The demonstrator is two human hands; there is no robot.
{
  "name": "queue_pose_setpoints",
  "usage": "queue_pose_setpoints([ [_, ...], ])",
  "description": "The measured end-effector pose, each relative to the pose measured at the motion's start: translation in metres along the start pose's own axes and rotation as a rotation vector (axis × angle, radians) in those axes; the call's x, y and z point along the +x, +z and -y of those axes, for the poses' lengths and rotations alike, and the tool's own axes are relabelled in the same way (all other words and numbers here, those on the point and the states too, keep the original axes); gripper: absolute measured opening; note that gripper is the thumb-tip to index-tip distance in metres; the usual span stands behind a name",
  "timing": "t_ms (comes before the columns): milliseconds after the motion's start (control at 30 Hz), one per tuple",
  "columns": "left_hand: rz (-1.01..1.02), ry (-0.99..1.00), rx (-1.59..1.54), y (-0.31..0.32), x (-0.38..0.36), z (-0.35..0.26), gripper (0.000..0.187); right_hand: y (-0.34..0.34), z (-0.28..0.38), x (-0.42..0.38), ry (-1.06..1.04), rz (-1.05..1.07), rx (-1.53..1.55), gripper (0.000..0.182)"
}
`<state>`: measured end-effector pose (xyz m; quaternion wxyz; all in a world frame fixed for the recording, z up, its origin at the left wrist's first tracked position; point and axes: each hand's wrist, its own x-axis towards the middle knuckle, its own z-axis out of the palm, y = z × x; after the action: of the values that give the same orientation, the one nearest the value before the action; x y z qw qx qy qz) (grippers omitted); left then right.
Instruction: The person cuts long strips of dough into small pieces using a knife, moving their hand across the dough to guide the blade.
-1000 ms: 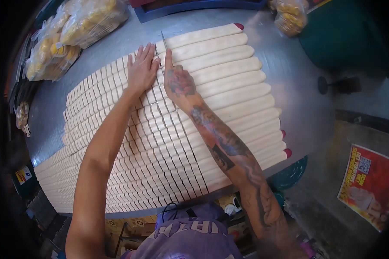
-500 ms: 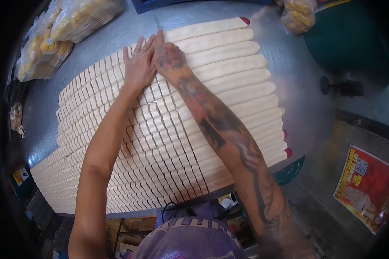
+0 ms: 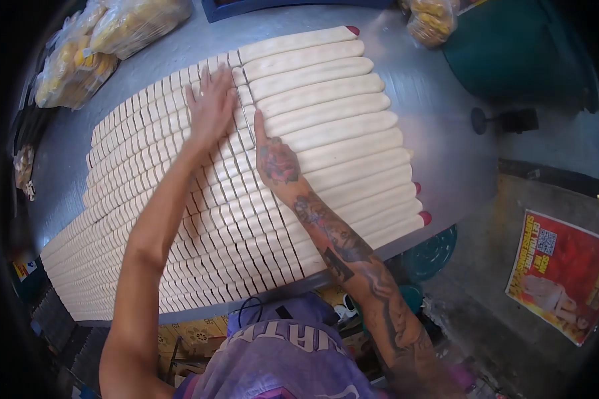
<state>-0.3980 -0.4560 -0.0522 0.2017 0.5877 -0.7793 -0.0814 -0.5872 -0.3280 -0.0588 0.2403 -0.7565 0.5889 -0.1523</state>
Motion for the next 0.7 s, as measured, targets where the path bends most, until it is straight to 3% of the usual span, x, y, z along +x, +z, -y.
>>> queue_pose_setpoints([
  [67, 0.090, 0.043, 0.016, 0.000, -0.046, -0.023, 0.059, 0.000, 0.006, -0.003, 0.007, 0.010, 0.029, 0.086],
  [100, 0.187, 0.079, 0.026, 0.006, -0.065, -0.029, 0.059, -0.004, 0.013, 0.001, -0.023, -0.090, 0.000, 0.086],
  [167, 0.105, 0.136, 0.090, 0.014, -0.082, -0.033, 0.060, -0.006, 0.018, -0.014, -0.045, -0.189, -0.029, 0.086],
  [367, 0.015, 0.094, 0.021, 0.013, -0.086, -0.035, 0.059, -0.019, 0.031, -0.111, 0.111, 0.125, 0.039, 0.093],
  [433, 0.015, 0.043, -0.004, 0.001, -0.107, -0.052, 0.060, -0.014, 0.030, -0.123, 0.110, 0.074, 0.061, 0.092],
  [567, 0.304, 0.103, 0.065, -0.001, -0.171, -0.087, 0.062, -0.003, 0.029, -0.134, 0.038, -0.070, 0.027, 0.090],
  [633, 0.066, 0.138, 0.077, 0.006, -0.182, -0.093, 0.062, -0.002, 0.030, -0.154, -0.012, -0.154, 0.044, 0.092],
  [700, 0.060, 0.137, 0.109, 0.012, -0.184, -0.093, 0.063, -0.003, 0.036, -0.198, 0.125, 0.010, 0.061, 0.091],
])
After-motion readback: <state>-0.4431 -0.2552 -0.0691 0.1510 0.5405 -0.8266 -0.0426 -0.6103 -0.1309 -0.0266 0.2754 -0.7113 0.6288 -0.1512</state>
